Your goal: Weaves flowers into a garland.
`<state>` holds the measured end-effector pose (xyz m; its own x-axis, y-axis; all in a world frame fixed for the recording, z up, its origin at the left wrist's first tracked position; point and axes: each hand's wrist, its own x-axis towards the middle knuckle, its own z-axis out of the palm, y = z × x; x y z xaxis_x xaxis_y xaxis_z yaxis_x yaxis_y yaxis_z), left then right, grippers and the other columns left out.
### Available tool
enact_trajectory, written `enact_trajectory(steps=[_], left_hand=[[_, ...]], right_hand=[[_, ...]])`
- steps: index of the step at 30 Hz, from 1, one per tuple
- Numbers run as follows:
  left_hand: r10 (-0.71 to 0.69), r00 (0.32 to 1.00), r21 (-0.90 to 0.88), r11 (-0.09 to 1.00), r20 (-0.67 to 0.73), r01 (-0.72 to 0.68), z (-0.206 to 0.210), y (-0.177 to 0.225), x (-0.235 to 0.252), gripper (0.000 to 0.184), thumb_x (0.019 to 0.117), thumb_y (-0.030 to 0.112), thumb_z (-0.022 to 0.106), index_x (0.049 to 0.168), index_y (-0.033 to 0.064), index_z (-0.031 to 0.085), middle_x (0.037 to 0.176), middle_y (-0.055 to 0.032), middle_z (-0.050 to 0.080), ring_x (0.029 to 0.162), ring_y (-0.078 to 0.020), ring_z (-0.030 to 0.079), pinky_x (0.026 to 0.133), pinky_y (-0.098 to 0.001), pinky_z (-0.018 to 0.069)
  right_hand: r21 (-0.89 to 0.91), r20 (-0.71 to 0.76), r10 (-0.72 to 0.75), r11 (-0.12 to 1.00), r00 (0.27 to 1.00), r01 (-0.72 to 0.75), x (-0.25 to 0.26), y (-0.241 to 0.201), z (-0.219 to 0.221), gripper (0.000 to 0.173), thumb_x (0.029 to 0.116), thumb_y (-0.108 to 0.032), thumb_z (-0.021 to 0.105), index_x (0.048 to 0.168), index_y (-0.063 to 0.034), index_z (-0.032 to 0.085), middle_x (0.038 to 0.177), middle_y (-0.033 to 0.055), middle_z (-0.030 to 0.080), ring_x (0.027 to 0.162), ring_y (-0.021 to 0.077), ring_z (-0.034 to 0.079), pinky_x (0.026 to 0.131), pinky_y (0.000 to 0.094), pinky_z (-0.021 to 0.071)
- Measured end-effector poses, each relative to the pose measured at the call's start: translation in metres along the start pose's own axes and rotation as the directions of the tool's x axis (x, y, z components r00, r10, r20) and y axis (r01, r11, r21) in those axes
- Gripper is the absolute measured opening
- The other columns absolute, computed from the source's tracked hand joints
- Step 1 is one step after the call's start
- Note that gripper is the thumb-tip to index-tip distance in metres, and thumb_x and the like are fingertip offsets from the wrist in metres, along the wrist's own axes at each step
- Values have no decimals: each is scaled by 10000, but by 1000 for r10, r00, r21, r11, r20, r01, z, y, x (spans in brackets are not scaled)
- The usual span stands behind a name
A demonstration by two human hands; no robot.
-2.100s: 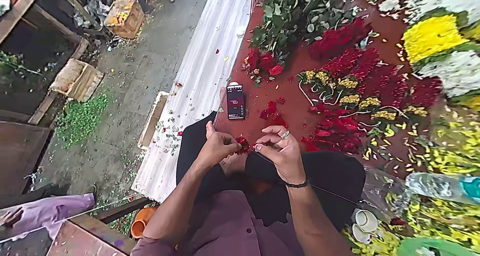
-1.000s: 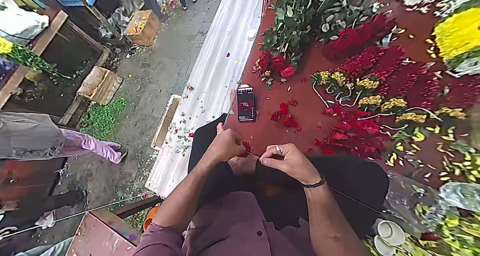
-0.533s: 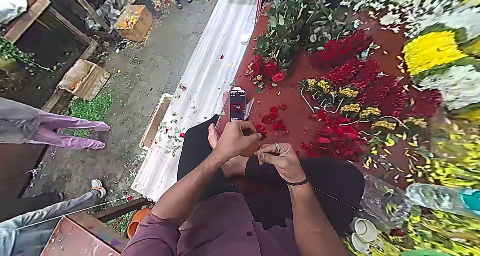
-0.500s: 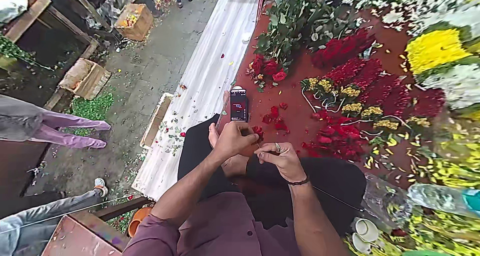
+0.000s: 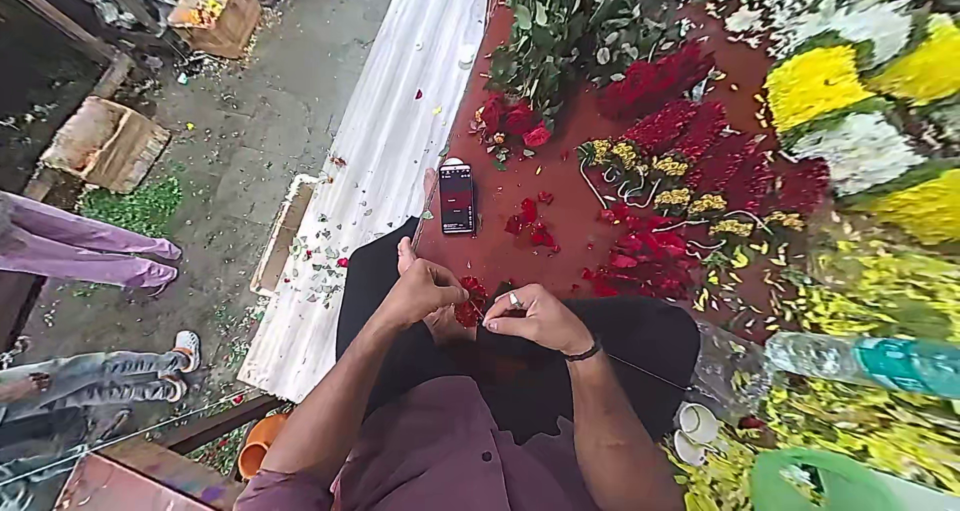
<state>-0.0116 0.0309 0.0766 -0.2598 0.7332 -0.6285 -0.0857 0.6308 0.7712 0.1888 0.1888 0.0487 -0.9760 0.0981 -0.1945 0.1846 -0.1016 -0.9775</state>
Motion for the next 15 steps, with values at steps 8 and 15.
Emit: enact_trajectory(steps=[8, 15], left_hand=[[62, 998, 9, 998, 26, -62, 1, 0, -9, 100, 884, 174, 760, 833, 89, 775, 726, 23, 697, 643, -45, 594, 627, -276, 499], [29, 997, 21, 999, 68, -31, 1, 2, -3, 182, 908, 219, 742, 783, 86, 749, 654, 28, 646, 577, -46, 553, 581, -256, 471]], right_hand=[[106, -359, -2, 993, 933, 43, 1, -2, -7, 63, 884, -98, 747, 895, -58, 795, 829, 20, 749, 684, 52, 631, 635, 231, 533], [146, -297, 37, 989, 954, 7, -3, -3, -8, 69, 889, -107, 738, 893, -65, 792, 795, -8, 737, 652, 15, 603, 610, 196, 504]])
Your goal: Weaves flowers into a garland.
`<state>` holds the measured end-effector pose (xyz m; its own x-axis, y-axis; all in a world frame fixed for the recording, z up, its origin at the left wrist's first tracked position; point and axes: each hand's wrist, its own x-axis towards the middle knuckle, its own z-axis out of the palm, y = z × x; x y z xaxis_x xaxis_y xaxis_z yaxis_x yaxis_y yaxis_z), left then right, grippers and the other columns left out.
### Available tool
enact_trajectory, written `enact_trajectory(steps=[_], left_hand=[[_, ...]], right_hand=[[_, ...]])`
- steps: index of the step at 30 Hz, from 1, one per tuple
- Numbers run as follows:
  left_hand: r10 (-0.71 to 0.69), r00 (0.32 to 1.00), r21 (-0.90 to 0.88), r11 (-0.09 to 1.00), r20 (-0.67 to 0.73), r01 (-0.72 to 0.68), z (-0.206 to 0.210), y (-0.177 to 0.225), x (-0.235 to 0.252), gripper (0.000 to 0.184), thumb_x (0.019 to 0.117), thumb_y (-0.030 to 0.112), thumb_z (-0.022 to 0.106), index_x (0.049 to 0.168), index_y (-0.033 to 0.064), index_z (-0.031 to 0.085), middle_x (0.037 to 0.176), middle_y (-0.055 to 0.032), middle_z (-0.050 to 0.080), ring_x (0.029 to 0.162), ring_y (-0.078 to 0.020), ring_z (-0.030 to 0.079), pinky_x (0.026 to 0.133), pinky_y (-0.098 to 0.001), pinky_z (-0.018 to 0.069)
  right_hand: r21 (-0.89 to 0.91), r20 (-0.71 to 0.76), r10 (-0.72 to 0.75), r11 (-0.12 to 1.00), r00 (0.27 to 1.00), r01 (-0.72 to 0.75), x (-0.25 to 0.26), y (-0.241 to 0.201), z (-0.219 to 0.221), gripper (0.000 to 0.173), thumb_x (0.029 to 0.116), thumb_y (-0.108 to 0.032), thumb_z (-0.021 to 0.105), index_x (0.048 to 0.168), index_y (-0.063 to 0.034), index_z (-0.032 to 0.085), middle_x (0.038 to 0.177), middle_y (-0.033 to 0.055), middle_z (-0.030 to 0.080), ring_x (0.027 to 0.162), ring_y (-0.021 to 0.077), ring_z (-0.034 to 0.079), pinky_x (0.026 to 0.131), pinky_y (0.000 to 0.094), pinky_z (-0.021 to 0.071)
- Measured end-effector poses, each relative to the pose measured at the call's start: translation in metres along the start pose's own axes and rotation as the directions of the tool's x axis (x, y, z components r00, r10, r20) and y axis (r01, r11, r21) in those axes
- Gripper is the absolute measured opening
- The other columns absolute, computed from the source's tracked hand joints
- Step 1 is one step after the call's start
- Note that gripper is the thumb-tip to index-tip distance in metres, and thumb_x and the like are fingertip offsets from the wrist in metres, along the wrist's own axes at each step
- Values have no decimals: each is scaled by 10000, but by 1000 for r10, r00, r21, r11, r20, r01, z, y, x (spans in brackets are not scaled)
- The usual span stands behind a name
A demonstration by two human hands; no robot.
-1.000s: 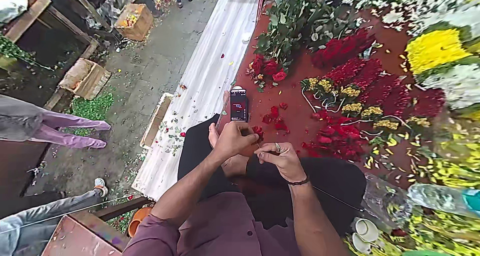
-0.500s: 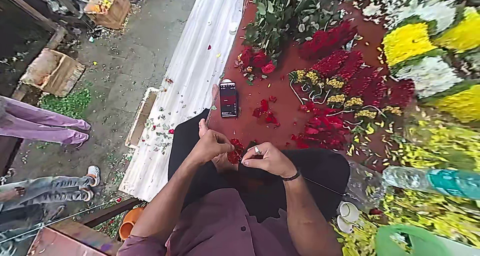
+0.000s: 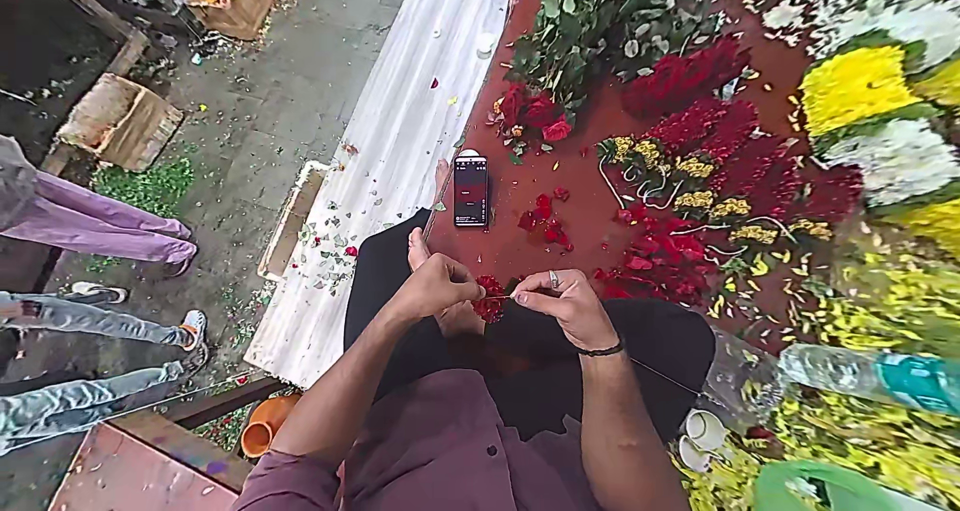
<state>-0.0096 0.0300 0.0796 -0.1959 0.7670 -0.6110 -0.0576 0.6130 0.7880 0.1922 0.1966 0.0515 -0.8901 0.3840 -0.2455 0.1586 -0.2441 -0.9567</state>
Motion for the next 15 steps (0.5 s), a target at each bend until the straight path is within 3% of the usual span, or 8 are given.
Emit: enact_trajectory(steps=[3, 5, 9, 10, 11, 13, 15], left_hand=[[-4, 1000, 32, 999, 11, 3, 0, 0, -1, 168, 885, 213, 766, 768, 95, 746, 688, 32, 670, 634, -48, 587, 626, -286, 492], [5, 1000, 78, 997, 31, -7, 0, 2, -2, 160, 879, 220, 776, 773, 104, 747, 696, 39, 668, 649, -45, 592, 645, -296, 499], [5, 1000, 229, 973, 29, -11, 0, 6, -2, 184, 877, 269, 768, 776, 119, 737, 682, 37, 650, 635, -69, 586, 638, -347, 501], [2, 1000, 251, 968, 21, -7, 0, 7, -2, 190, 873, 279, 766, 767, 126, 732, 673, 37, 642, 624, -73, 580, 625, -355, 495], [2, 1000, 257, 966, 19, -7, 0, 7, -3, 194, 870, 283, 764, 757, 130, 727, 663, 38, 636, 613, -72, 573, 611, -351, 487], [-4, 1000, 254, 967, 31, -4, 2, 11, -5, 182, 868, 278, 763, 758, 135, 737, 662, 41, 644, 611, -62, 583, 605, -336, 493], [3, 999, 243, 970, 39, -12, 4, 13, -4, 178, 871, 277, 756, 762, 138, 737, 669, 45, 647, 618, -59, 587, 614, -326, 499]], right_hand=[[-28, 68, -37, 999, 997, 39, -2, -4, -2, 67, 884, -94, 737, 887, -60, 794, 811, -1, 748, 729, 40, 667, 693, 227, 563], [-48, 79, -35, 998, 996, 39, -3, -4, -7, 70, 884, -101, 737, 882, -59, 793, 796, -4, 742, 716, 37, 656, 685, 228, 555], [-181, 114, 192, 969, 975, -169, 1, 1, -35, 138, 948, -178, 700, 954, -70, 786, 771, -28, 711, 643, 23, 593, 597, 207, 494], [-281, 66, 270, 929, 961, -242, 8, 3, -48, 171, 977, -193, 669, 1012, -69, 780, 818, 3, 732, 673, 68, 628, 620, 257, 526], [-382, -16, 326, 872, 945, -307, 17, 8, -60, 183, 1009, -187, 641, 1075, -68, 763, 911, 48, 746, 763, 137, 675, 705, 346, 571], [-565, -251, 301, 727, 920, -391, 44, 32, -83, 169, 1017, -142, 621, 1095, -89, 762, 990, 109, 742, 849, 259, 695, 788, 517, 565], [-698, -392, 242, 550, 888, -458, 77, 55, -101, 194, 963, -137, 636, 1074, -163, 794, 1052, 112, 760, 989, 341, 710, 875, 652, 532]])
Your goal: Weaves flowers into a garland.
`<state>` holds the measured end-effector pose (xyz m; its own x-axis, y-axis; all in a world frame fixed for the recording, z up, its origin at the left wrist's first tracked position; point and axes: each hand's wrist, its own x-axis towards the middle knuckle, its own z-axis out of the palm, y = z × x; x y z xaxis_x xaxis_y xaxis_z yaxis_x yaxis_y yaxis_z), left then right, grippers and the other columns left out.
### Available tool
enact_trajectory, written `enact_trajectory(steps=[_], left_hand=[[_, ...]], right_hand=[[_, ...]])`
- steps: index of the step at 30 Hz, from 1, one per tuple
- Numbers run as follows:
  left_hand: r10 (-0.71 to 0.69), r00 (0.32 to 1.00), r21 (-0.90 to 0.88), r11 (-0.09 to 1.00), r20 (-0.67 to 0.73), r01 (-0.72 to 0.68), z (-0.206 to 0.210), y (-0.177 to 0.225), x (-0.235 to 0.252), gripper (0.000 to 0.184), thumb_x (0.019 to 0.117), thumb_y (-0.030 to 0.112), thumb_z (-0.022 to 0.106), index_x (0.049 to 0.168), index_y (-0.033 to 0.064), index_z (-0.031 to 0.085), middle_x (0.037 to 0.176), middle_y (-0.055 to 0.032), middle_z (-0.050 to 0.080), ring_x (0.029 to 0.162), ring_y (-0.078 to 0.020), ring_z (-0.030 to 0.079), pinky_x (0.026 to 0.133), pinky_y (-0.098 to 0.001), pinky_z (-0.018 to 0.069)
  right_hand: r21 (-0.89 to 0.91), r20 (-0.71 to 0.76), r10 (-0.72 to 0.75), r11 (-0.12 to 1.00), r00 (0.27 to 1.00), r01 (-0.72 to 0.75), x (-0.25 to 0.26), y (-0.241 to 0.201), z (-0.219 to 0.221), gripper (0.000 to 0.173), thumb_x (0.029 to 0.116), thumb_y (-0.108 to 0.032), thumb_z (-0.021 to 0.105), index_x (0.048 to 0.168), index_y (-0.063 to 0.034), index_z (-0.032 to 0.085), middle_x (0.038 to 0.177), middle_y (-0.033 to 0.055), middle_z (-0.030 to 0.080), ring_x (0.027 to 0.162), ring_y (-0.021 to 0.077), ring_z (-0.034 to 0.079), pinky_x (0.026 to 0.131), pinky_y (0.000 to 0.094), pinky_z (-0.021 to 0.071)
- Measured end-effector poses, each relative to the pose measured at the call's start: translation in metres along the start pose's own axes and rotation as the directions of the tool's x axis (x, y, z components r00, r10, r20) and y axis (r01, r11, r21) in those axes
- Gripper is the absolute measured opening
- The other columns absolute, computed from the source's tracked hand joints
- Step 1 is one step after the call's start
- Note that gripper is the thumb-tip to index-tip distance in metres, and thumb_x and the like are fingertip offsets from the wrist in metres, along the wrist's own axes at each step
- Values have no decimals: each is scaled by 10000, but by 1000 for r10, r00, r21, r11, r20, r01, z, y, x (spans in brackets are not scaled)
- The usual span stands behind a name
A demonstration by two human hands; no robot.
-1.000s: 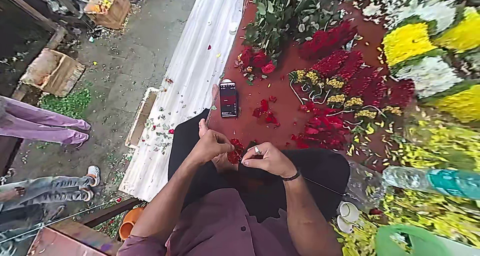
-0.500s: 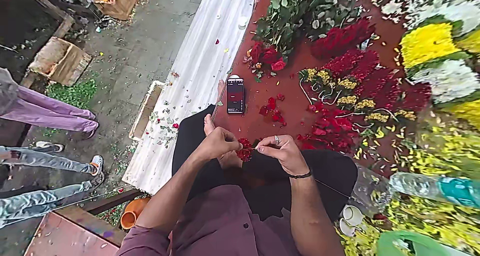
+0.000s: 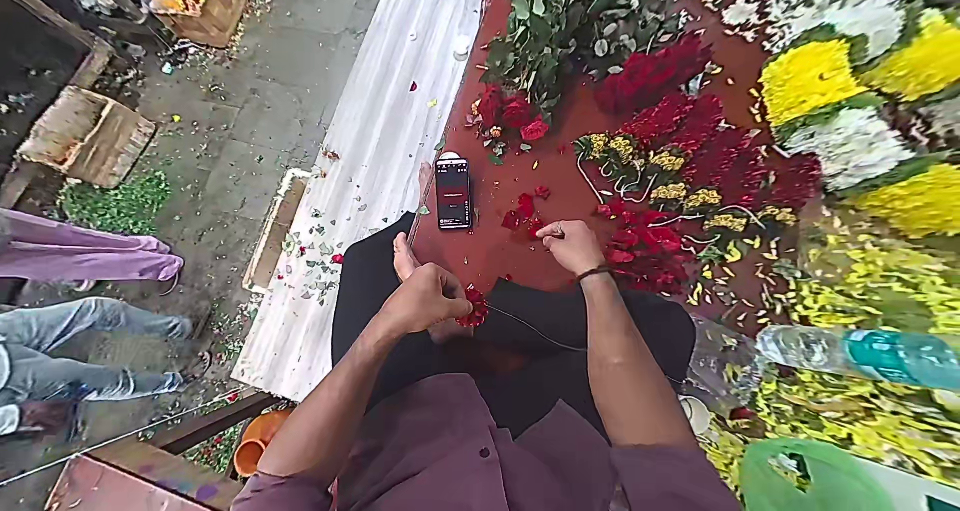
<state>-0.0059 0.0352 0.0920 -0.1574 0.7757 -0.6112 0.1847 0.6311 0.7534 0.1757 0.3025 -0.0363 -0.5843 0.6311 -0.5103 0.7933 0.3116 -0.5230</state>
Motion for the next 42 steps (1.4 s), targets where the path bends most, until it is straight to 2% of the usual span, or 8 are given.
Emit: enact_trajectory(steps=[4, 8, 12, 17, 21, 23, 32, 42], left_hand=[[3, 1000, -51, 999, 0, -3, 2, 0, -2, 175, 875, 267, 747, 779, 122, 734, 677, 47, 648, 620, -48, 583, 614, -302, 496], [-18, 1000, -69, 997, 3, 18, 3, -11, -8, 168, 882, 255, 747, 802, 108, 740, 708, 36, 672, 635, -46, 600, 624, -296, 512], [-15, 1000, -62, 998, 20, 16, 3, -12, -4, 153, 880, 247, 752, 817, 107, 748, 739, 32, 689, 673, -51, 624, 666, -309, 536], [-3, 1000, -49, 999, 19, 4, 5, -1, -4, 163, 879, 261, 752, 797, 121, 737, 685, 54, 647, 620, -40, 578, 611, -291, 493], [15, 1000, -61, 998, 15, -14, 5, -3, -8, 164, 883, 255, 743, 800, 114, 734, 685, 46, 653, 621, -44, 588, 614, -293, 503], [14, 1000, -63, 998, 11, -13, 4, -7, -11, 160, 884, 250, 737, 808, 109, 733, 696, 38, 658, 633, -53, 600, 626, -303, 517], [32, 999, -63, 997, 10, -31, 5, -3, -12, 162, 889, 252, 739, 819, 106, 737, 698, 40, 656, 625, -46, 588, 620, -293, 505], [4, 1000, -50, 999, 16, -3, 7, -3, -11, 160, 884, 258, 742, 813, 115, 736, 705, 43, 658, 642, -49, 594, 633, -302, 508]], right_hand=[[-274, -23, -32, 961, 999, 25, 47, 10, 30, 251, 878, -175, 736, 1125, -179, 776, 1125, 156, 708, 1078, 396, 662, 877, 667, 523], [-235, -49, -2, 972, 999, -10, 50, 12, 41, 207, 810, -220, 839, 962, -111, 751, 1091, 182, 667, 1057, 407, 638, 840, 648, 526], [-216, -20, 17, 976, 1000, -21, 47, 20, 37, 333, 811, -186, 830, 1121, -116, 730, 1083, 166, 703, 1035, 398, 667, 864, 668, 522], [-228, -18, 109, 967, 994, -110, 44, 21, 41, 177, 815, -182, 792, 988, -153, 764, 931, 131, 751, 932, 399, 707, 770, 697, 524], [87, -45, 86, 993, 995, -82, 41, 26, 35, 275, 871, -68, 721, 1143, -97, 741, 944, 139, 754, 881, 341, 722, 822, 626, 563], [229, -71, 66, 972, 995, -48, 34, 22, 28, 315, 918, -9, 632, 1206, -96, 724, 959, 137, 734, 805, 281, 707, 737, 524, 590], [580, -36, 170, 806, 985, -118, 23, 17, 20, 227, 880, 42, 663, 1067, -47, 757, 1025, 91, 751, 664, 154, 631, 592, 347, 542], [709, 96, 202, 673, 975, -210, 22, 11, 19, 223, 948, -50, 659, 1163, -54, 716, 878, 79, 721, 628, 129, 630, 540, 287, 525]])
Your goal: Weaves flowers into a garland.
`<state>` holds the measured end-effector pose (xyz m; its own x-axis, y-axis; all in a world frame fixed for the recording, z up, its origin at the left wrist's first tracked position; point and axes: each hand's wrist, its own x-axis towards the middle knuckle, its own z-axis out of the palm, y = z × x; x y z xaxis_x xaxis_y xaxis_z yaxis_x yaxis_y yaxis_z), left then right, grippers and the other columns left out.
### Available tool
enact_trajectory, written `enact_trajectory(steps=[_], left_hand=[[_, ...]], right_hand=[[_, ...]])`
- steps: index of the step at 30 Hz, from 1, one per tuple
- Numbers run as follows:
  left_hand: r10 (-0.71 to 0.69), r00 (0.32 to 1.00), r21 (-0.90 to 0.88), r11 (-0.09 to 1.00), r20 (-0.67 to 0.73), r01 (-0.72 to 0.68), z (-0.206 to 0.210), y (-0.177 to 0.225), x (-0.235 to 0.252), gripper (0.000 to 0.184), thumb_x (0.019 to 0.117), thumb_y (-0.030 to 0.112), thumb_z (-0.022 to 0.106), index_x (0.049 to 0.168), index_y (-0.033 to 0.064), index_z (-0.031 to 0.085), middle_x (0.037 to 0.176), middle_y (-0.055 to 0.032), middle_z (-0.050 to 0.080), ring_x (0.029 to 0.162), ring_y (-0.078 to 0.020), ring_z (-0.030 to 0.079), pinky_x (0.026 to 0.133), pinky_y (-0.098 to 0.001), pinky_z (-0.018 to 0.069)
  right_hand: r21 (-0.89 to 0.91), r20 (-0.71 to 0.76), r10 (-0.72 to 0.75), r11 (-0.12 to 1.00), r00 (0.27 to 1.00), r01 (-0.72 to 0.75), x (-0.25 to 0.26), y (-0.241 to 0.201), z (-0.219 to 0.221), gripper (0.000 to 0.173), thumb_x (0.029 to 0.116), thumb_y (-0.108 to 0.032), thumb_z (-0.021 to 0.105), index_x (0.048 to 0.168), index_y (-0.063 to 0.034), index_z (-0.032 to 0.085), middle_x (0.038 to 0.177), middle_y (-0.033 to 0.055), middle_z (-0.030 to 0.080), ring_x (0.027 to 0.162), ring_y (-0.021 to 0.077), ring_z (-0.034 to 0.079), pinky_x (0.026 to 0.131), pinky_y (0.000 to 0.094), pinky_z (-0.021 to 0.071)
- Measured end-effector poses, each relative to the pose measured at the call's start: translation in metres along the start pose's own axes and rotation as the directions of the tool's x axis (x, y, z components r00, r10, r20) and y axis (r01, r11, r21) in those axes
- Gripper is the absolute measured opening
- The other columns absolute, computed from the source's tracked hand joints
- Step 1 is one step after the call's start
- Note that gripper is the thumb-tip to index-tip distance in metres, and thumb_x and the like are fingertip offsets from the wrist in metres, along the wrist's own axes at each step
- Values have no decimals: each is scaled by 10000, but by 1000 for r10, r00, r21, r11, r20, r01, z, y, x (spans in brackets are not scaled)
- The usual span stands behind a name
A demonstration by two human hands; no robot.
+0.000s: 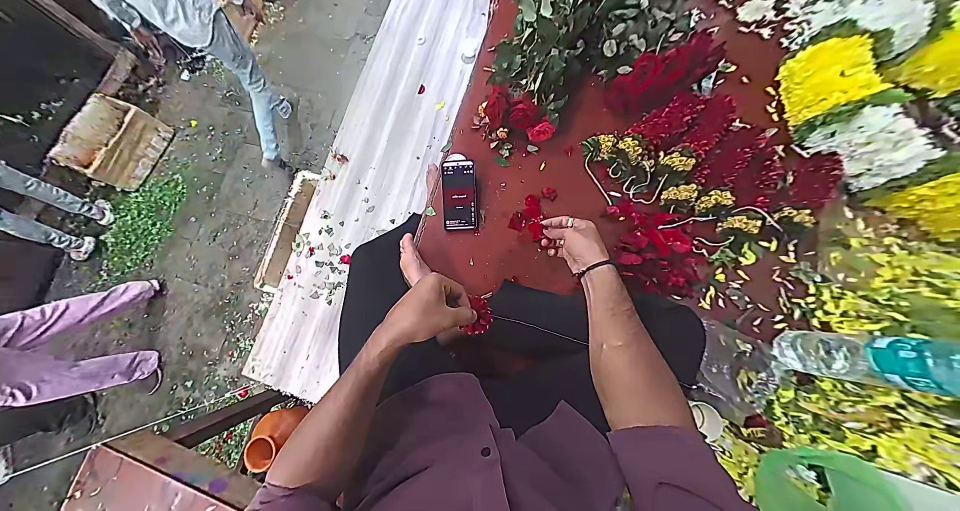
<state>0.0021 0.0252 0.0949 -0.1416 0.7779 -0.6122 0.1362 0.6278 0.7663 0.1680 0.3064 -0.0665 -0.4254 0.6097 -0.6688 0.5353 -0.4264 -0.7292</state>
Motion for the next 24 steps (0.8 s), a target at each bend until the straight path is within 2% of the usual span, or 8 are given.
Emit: enact_trajectory(steps=[4, 7, 12, 14, 18, 21, 24], left_hand=[[5, 1000, -9, 1000, 3, -5, 0, -3, 1, 162, 885, 259, 741, 819, 111, 737, 702, 40, 656, 636, -48, 593, 624, -299, 510], [9, 1000, -23, 1000, 9, -9, 0, -2, 3, 165, 891, 247, 738, 809, 104, 730, 693, 41, 645, 627, -50, 582, 620, -299, 501], [40, 999, -37, 999, 23, -39, 2, -4, 7, 166, 892, 236, 738, 812, 91, 734, 679, 35, 643, 603, -50, 573, 599, -289, 496], [36, 999, -31, 999, 34, -35, 2, -3, 8, 174, 896, 243, 735, 818, 88, 729, 680, 33, 638, 602, -49, 569, 599, -290, 492], [50, 998, -35, 998, 33, -49, 2, -4, 8, 184, 894, 246, 736, 804, 86, 727, 673, 30, 637, 599, -51, 570, 596, -292, 493], [43, 999, -23, 999, 23, -42, 1, -4, 7, 187, 893, 250, 738, 798, 89, 726, 670, 35, 633, 600, -52, 568, 596, -293, 492], [25, 1000, -29, 999, -14, -25, -1, -5, 4, 177, 889, 243, 742, 799, 91, 726, 681, 41, 639, 612, -41, 571, 605, -288, 493]], right_hand=[[61, 35, -38, 997, 999, 35, -9, -10, 1, 225, 900, -55, 738, 1119, -15, 704, 827, 86, 725, 597, 126, 632, 511, 273, 523], [24, 16, -151, 988, 988, 151, -27, -28, 5, 175, 880, -27, 725, 1055, -37, 720, 816, 69, 713, 568, 110, 591, 470, 252, 474], [47, 31, -311, 950, 950, 309, -74, -56, 8, 123, 934, -64, 685, 1042, -43, 741, 860, 73, 725, 626, 136, 637, 514, 283, 527], [61, 39, -351, 935, 935, 349, -100, -63, 10, 128, 941, -45, 673, 1045, -76, 740, 864, 50, 722, 602, 113, 621, 505, 254, 518], [180, 29, -421, 894, 907, 410, -120, -59, 17, 144, 946, -5, 644, 1024, -41, 760, 920, 80, 734, 650, 140, 638, 573, 280, 556], [249, 66, -468, 863, 881, 440, -125, -51, 22, 196, 942, 33, 610, 1077, -19, 742, 955, 99, 724, 698, 162, 652, 649, 317, 588], [238, 112, -543, 828, 832, 508, -126, -46, 23, 305, 846, 73, 669, 1129, -25, 729, 984, 98, 722, 729, 162, 661, 671, 317, 594]])
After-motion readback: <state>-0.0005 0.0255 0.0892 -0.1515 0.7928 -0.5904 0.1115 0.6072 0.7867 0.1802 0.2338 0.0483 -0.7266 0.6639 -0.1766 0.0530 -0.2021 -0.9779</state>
